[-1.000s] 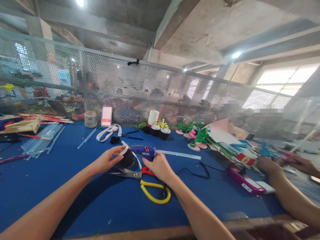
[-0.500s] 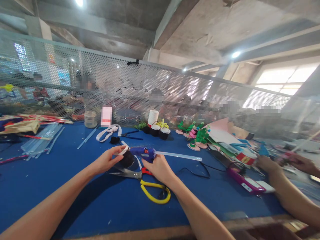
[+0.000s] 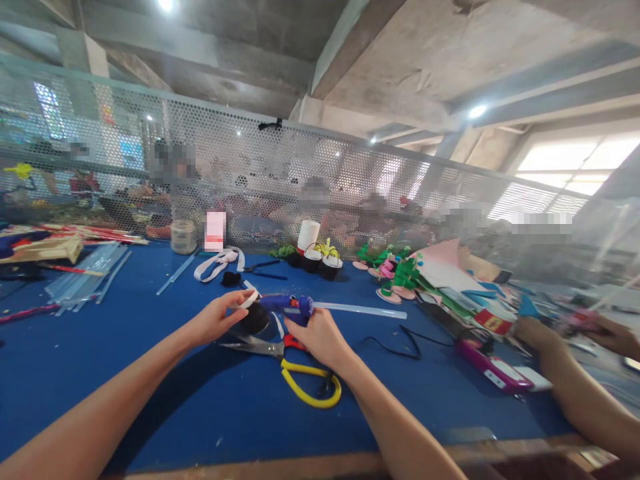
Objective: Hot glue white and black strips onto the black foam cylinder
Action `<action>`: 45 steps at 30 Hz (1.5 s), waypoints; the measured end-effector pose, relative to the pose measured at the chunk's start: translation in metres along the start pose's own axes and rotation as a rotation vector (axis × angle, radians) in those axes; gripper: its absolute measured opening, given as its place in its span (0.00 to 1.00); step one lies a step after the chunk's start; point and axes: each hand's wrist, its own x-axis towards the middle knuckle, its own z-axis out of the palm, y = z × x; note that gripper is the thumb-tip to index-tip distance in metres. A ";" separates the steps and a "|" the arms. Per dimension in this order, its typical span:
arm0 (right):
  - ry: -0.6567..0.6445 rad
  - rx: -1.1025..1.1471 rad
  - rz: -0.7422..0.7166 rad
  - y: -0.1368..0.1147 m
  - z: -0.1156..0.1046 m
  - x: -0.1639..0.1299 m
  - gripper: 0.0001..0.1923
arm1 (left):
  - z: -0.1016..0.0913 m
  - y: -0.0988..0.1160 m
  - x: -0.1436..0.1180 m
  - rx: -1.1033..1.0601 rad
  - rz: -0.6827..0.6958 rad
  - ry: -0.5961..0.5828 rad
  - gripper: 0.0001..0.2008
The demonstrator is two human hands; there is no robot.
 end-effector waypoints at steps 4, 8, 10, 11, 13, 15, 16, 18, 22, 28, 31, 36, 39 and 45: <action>0.021 -0.002 0.016 0.006 -0.001 0.005 0.08 | 0.000 -0.002 0.000 0.045 -0.001 -0.005 0.14; 0.027 0.004 0.063 0.009 0.001 0.009 0.09 | 0.001 -0.002 0.000 0.063 0.003 -0.004 0.19; 0.013 0.018 0.091 0.009 0.001 0.011 0.10 | 0.001 -0.001 -0.001 0.065 0.004 -0.003 0.19; 0.002 0.031 0.110 0.009 0.001 0.012 0.10 | 0.001 0.000 -0.001 0.067 0.003 -0.004 0.19; -0.019 0.069 0.175 0.010 0.001 0.014 0.11 | 0.000 0.002 -0.002 0.077 0.003 -0.006 0.20; -0.014 0.145 0.251 0.013 0.000 0.017 0.10 | 0.000 0.003 -0.001 0.079 0.005 -0.008 0.20; 0.008 0.196 0.281 0.015 0.000 0.019 0.09 | 0.001 0.003 -0.001 0.075 0.008 -0.007 0.19; 0.086 0.299 0.321 0.022 -0.003 0.025 0.06 | 0.001 0.002 -0.001 0.061 0.020 0.001 0.14; 0.198 0.335 0.420 0.039 -0.009 0.038 0.07 | 0.002 0.000 0.000 0.040 0.040 0.021 0.07; 0.034 -0.127 0.491 0.068 -0.011 0.054 0.21 | 0.006 -0.004 0.001 0.037 0.031 0.026 0.07; 0.059 -0.221 0.495 0.073 -0.009 0.056 0.17 | 0.007 -0.006 0.001 0.032 0.040 0.037 0.06; 0.104 -0.341 0.098 0.050 -0.002 0.050 0.05 | 0.006 -0.007 0.000 0.041 0.056 0.032 0.07; -0.066 -0.106 -0.283 0.029 0.009 0.044 0.14 | 0.006 -0.006 0.000 0.038 0.073 0.025 0.13; -0.044 -0.092 -0.442 0.014 0.026 0.038 0.03 | 0.006 -0.006 0.000 0.027 0.076 0.011 0.19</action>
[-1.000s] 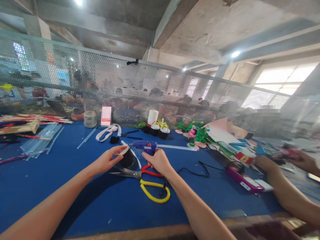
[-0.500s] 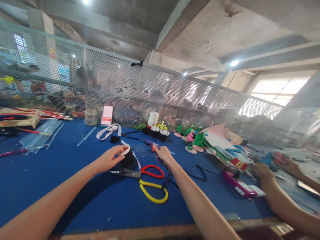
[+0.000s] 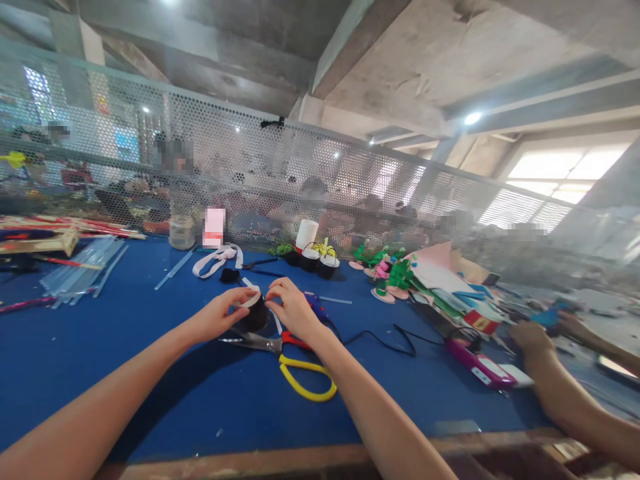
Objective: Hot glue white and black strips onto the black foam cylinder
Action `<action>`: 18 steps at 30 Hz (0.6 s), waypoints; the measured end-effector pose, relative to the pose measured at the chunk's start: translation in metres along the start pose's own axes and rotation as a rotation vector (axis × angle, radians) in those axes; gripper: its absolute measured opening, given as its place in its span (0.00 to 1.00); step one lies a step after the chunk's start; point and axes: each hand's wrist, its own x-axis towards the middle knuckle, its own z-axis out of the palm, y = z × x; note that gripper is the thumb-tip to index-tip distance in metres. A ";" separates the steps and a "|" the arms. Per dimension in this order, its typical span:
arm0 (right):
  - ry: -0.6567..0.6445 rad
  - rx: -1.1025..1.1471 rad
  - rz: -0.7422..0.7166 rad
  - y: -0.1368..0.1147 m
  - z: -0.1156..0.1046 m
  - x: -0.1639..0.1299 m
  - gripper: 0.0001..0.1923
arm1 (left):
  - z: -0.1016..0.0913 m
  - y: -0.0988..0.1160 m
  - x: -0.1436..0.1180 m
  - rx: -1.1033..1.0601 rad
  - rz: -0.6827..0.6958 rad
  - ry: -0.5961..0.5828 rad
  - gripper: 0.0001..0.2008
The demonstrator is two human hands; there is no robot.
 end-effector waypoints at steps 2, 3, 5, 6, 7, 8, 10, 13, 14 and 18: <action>0.005 -0.009 -0.006 0.000 0.000 -0.002 0.04 | 0.000 0.000 0.000 0.004 0.011 -0.006 0.19; 0.015 -0.003 -0.004 -0.001 0.000 -0.004 0.05 | 0.000 -0.001 0.000 0.009 0.017 -0.006 0.19; 0.039 0.033 0.045 -0.003 -0.001 -0.006 0.05 | 0.000 -0.001 0.000 0.022 0.019 -0.005 0.20; 0.038 0.066 0.094 -0.005 -0.002 -0.007 0.04 | 0.000 0.000 0.000 0.028 0.013 -0.007 0.20; 0.027 0.108 0.151 -0.007 -0.003 -0.008 0.03 | 0.000 0.000 0.000 0.032 0.005 -0.012 0.21; 0.012 0.151 0.204 -0.009 -0.004 -0.008 0.02 | 0.000 0.001 0.000 0.033 -0.003 -0.019 0.21; -0.006 0.210 0.272 -0.011 -0.006 -0.009 0.01 | -0.001 0.004 -0.001 0.028 -0.006 -0.033 0.21; 0.022 0.226 0.286 -0.014 -0.010 -0.009 0.02 | -0.002 0.011 -0.002 -0.001 0.003 -0.048 0.21; 0.033 0.233 0.282 -0.014 -0.012 -0.009 0.03 | -0.002 0.014 -0.002 -0.012 0.001 -0.057 0.21; 0.051 0.265 0.257 -0.016 -0.018 -0.011 0.03 | -0.006 0.023 -0.003 -0.081 -0.003 -0.115 0.17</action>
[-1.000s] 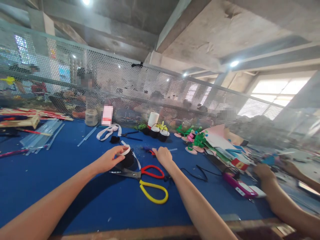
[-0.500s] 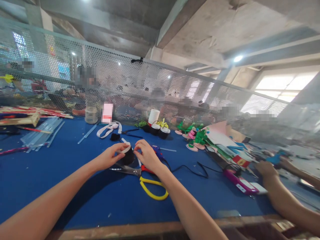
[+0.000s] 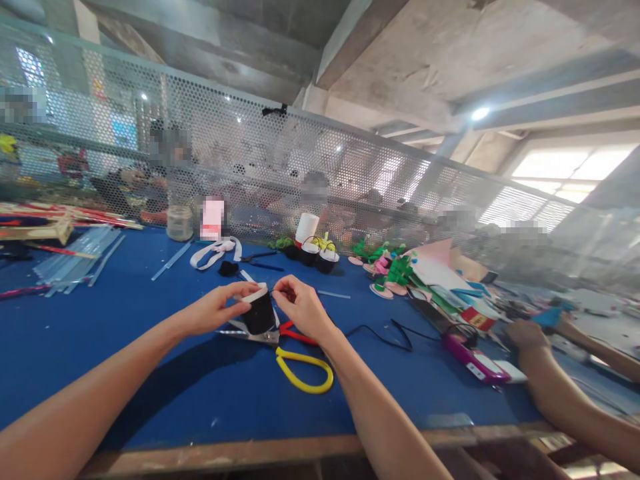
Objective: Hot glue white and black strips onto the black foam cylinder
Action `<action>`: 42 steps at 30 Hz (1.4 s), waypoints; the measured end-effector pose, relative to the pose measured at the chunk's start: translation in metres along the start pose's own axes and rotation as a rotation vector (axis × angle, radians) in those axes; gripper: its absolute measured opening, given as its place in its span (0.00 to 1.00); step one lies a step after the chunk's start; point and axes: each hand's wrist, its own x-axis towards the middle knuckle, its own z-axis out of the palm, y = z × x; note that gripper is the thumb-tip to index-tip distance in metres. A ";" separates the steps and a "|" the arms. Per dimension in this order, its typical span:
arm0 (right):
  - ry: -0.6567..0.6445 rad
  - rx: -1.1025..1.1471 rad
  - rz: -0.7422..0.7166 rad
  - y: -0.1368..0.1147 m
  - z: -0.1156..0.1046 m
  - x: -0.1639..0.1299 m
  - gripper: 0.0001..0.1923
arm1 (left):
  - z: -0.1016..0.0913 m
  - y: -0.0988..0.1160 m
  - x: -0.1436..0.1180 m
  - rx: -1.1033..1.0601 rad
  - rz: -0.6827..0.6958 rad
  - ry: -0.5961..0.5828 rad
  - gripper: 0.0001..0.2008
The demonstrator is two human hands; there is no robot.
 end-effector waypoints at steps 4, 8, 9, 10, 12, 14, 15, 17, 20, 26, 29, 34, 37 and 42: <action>-0.007 0.003 -0.002 -0.004 -0.004 -0.002 0.04 | -0.002 0.006 -0.001 -0.143 0.001 -0.073 0.11; -0.030 0.039 0.026 -0.007 -0.007 -0.003 0.03 | -0.003 0.010 -0.003 -0.288 -0.039 -0.112 0.11; -0.038 0.048 0.031 -0.008 -0.007 -0.004 0.03 | -0.003 0.011 -0.003 -0.312 -0.047 -0.115 0.11; -0.045 0.056 0.037 -0.008 -0.008 -0.004 0.03 | -0.003 0.012 -0.004 -0.330 -0.055 -0.117 0.11; -0.058 0.070 0.045 -0.008 -0.009 -0.005 0.04 | -0.004 0.015 -0.004 -0.356 -0.071 -0.125 0.12; -0.064 0.090 0.053 -0.009 -0.011 -0.005 0.04 | -0.004 0.016 -0.004 -0.375 -0.085 -0.130 0.13; -0.065 0.105 0.056 -0.009 -0.011 -0.005 0.04 | -0.004 0.016 -0.004 -0.384 -0.091 -0.133 0.13; -0.069 0.136 0.061 -0.009 -0.012 -0.004 0.05 | -0.005 0.016 -0.004 -0.402 -0.099 -0.131 0.13; -0.093 0.155 0.071 -0.009 -0.013 -0.004 0.07 | -0.005 0.015 -0.005 -0.440 -0.104 -0.138 0.13; -0.182 0.184 0.122 -0.015 -0.015 -0.005 0.11 | -0.005 0.016 -0.006 -0.525 -0.102 -0.166 0.13; -0.205 0.220 0.147 -0.017 -0.017 -0.006 0.11 | -0.006 0.017 -0.006 -0.529 -0.121 -0.172 0.14; -0.287 0.329 0.216 -0.016 -0.020 -0.006 0.10 | -0.007 0.019 -0.007 -0.566 -0.156 -0.187 0.14; -0.327 0.393 0.230 -0.013 -0.022 -0.006 0.10 | -0.007 0.019 -0.007 -0.621 -0.158 -0.210 0.14; -0.354 0.458 0.230 -0.010 -0.023 -0.006 0.10 | -0.008 0.016 -0.008 -0.711 -0.138 -0.240 0.15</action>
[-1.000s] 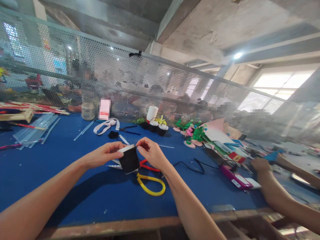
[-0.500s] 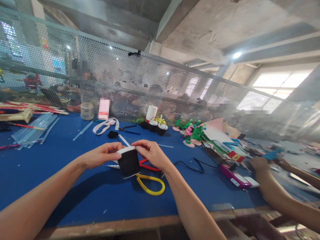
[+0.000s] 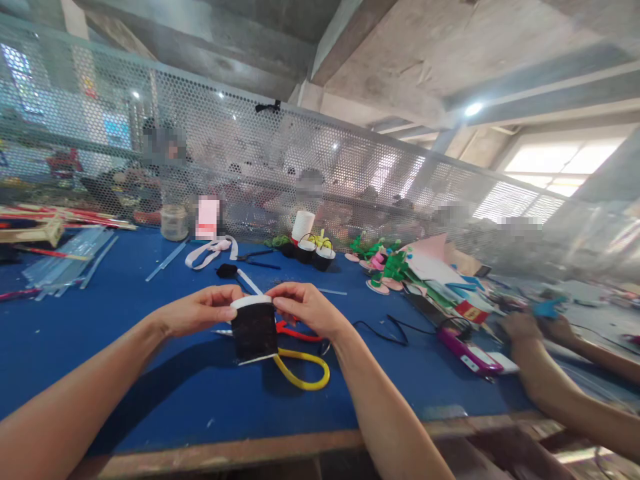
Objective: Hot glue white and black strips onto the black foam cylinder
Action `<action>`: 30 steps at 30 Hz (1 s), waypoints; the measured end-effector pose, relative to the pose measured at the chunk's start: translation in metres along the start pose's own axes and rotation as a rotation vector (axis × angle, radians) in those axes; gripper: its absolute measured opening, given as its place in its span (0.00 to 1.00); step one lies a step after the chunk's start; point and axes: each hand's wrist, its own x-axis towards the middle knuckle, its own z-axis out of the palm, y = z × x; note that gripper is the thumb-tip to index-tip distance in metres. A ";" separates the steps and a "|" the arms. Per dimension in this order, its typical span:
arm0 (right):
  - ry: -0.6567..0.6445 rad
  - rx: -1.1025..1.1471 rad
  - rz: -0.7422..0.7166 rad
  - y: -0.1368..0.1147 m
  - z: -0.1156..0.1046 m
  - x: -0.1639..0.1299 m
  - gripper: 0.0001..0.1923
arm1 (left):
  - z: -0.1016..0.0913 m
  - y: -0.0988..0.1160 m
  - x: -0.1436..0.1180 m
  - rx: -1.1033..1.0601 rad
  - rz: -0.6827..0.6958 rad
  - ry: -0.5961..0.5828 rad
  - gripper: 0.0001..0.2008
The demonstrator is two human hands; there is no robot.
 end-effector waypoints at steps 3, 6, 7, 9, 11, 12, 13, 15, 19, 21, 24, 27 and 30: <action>-0.002 0.011 -0.004 -0.001 -0.001 -0.001 0.10 | -0.003 -0.003 0.001 -0.043 0.023 -0.024 0.14; -0.012 0.009 -0.004 -0.002 -0.001 -0.001 0.11 | -0.004 -0.004 0.001 -0.070 0.028 -0.032 0.13; -0.013 0.008 -0.003 -0.003 -0.001 -0.002 0.11 | -0.004 -0.004 0.001 -0.074 0.028 -0.034 0.13; -0.016 0.007 0.001 -0.005 -0.001 -0.002 0.11 | -0.004 -0.003 0.001 -0.080 0.027 -0.036 0.13; -0.018 0.005 0.007 -0.007 -0.001 -0.003 0.11 | -0.004 -0.003 0.001 -0.081 0.026 -0.035 0.13; -0.021 0.003 0.010 -0.008 -0.001 -0.004 0.11 | -0.004 -0.003 0.001 -0.080 0.025 -0.032 0.13; -0.024 0.000 0.011 -0.009 -0.001 -0.004 0.11 | -0.004 -0.003 0.000 -0.079 0.023 -0.028 0.13; -0.023 -0.005 0.012 -0.010 -0.001 -0.005 0.12 | -0.004 -0.003 0.000 -0.079 0.015 -0.018 0.13; -0.020 -0.030 0.024 -0.008 0.000 -0.003 0.12 | -0.004 -0.003 0.000 -0.079 0.006 -0.012 0.13; -0.036 -0.031 0.029 -0.005 0.000 -0.002 0.12 | -0.003 -0.003 0.000 -0.079 0.009 -0.015 0.13; -0.059 -0.001 0.037 -0.003 0.001 -0.001 0.10 | -0.003 -0.001 0.000 -0.073 0.000 -0.027 0.13; -0.077 0.008 0.079 -0.003 0.001 -0.001 0.08 | -0.002 0.000 -0.001 -0.051 -0.019 -0.032 0.14; -0.096 0.012 0.111 -0.004 0.001 -0.001 0.08 | -0.004 -0.001 -0.001 -0.030 -0.026 -0.028 0.14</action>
